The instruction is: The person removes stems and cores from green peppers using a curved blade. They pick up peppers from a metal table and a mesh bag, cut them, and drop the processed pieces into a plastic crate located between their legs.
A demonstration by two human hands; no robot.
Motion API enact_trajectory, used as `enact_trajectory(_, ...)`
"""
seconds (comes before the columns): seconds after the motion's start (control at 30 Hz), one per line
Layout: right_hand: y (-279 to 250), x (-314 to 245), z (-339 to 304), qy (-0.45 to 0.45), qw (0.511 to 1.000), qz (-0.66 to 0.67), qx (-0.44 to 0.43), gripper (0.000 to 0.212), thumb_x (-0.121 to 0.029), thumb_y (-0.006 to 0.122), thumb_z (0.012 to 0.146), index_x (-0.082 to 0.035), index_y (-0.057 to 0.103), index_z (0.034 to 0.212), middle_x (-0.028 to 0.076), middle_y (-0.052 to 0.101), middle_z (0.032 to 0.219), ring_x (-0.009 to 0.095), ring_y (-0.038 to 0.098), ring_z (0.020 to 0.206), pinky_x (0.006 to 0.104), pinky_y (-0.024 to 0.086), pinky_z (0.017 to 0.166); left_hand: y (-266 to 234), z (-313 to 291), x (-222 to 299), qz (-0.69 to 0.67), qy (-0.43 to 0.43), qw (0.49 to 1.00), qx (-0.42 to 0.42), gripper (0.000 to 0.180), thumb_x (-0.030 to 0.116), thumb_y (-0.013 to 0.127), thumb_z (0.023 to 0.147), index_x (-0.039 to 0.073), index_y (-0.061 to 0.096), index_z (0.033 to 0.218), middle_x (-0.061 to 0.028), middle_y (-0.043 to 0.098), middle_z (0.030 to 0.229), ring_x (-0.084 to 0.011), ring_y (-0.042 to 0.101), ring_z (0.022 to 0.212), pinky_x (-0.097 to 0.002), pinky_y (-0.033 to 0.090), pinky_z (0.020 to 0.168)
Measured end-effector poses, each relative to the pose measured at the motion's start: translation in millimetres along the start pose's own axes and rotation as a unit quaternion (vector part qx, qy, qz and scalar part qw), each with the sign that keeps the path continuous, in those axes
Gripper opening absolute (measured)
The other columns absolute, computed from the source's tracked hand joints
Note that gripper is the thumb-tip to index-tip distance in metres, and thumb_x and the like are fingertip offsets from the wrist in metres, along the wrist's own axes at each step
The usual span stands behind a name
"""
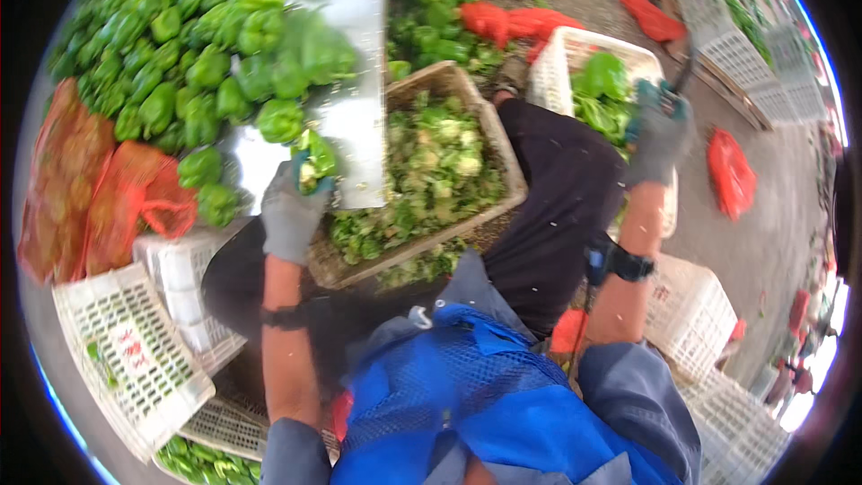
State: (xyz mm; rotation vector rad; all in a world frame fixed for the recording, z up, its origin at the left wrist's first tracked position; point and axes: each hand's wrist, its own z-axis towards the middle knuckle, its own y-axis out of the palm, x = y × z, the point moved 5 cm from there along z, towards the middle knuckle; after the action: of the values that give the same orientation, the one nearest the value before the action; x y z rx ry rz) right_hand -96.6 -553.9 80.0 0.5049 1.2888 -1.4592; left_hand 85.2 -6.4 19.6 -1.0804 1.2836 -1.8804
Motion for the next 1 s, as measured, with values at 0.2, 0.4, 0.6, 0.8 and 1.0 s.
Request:
enact_trajectory(0.2, 61.3, -78.9, -128.0, 0.228, 0.900, 0.172, -0.330, 0.030, -0.024, 0.088, 0.096, -0.006, 0.076, 0.117, -0.002, 0.066, 0.073, 0.006, 0.053, 0.045, 0.0230, 0.036, 0.039, 5.0, -45.8, 37.9, -0.633, -0.314, 0.707, -0.034, 0.045, 0.015, 0.074, 0.098, -0.008, 0.071, 0.137, -0.0094, 0.079, 0.111, -0.0134, 0.073, 0.091, -0.0279, 0.059, 0.083)
enact_trajectory(0.4, 130.6, -84.5, -275.1, 0.359, 0.636, 0.263, -0.631, 0.042, -0.042, 0.082, 0.100, -0.004, 0.070, 0.113, -0.003, 0.062, 0.073, 0.007, 0.053, 0.055, 0.0269, 0.040, 0.049, 5.5, -79.8, 100.0, -0.802, -0.276, 0.527, -0.054, 0.050, 0.017, 0.069, 0.099, -0.006, 0.065, 0.143, -0.0136, 0.076, 0.128, -0.0229, 0.076, 0.114, -0.0344, 0.062, 0.099)
enact_trajectory(0.6, 128.0, -78.7, -280.8, 0.392, 0.581, 0.366, -0.612, 0.031, -0.027, 0.084, 0.099, -0.004, 0.070, 0.113, -0.002, 0.062, 0.073, 0.007, 0.053, 0.055, 0.0257, 0.039, 0.049, 3.1, -83.6, 94.1, -0.706, -0.244, 0.658, -0.099, 0.042, 0.006, 0.064, 0.099, -0.006, 0.070, 0.138, -0.0087, 0.077, 0.121, -0.0182, 0.075, 0.108, -0.0332, 0.061, 0.096)
enact_trajectory(0.8, 113.0, -79.6, -266.2, 0.280, 0.747, 0.275, -0.537, 0.031, -0.017, 0.084, 0.095, 0.002, 0.072, 0.116, 0.002, 0.068, 0.076, 0.009, 0.058, 0.053, 0.0271, 0.044, 0.048, 13.6, -86.6, 94.6, -0.670, -0.348, 0.655, -0.028, 0.036, 0.001, 0.063, 0.096, -0.008, 0.073, 0.129, -0.0063, 0.077, 0.112, -0.0142, 0.073, 0.096, -0.0278, 0.059, 0.089)
enact_trajectory(1.0, 118.1, -79.8, -280.4, 0.315, 0.673, 0.316, -0.590, 0.040, -0.033, 0.083, 0.100, 0.001, 0.071, 0.118, 0.001, 0.069, 0.079, 0.009, 0.058, 0.054, 0.0247, 0.045, 0.048, 12.8, -80.4, 100.1, -0.684, -0.318, 0.655, -0.040, 0.028, 0.003, 0.064, 0.095, -0.005, 0.077, 0.119, -0.0023, 0.075, 0.100, -0.0106, 0.068, 0.085, -0.0262, 0.055, 0.080)
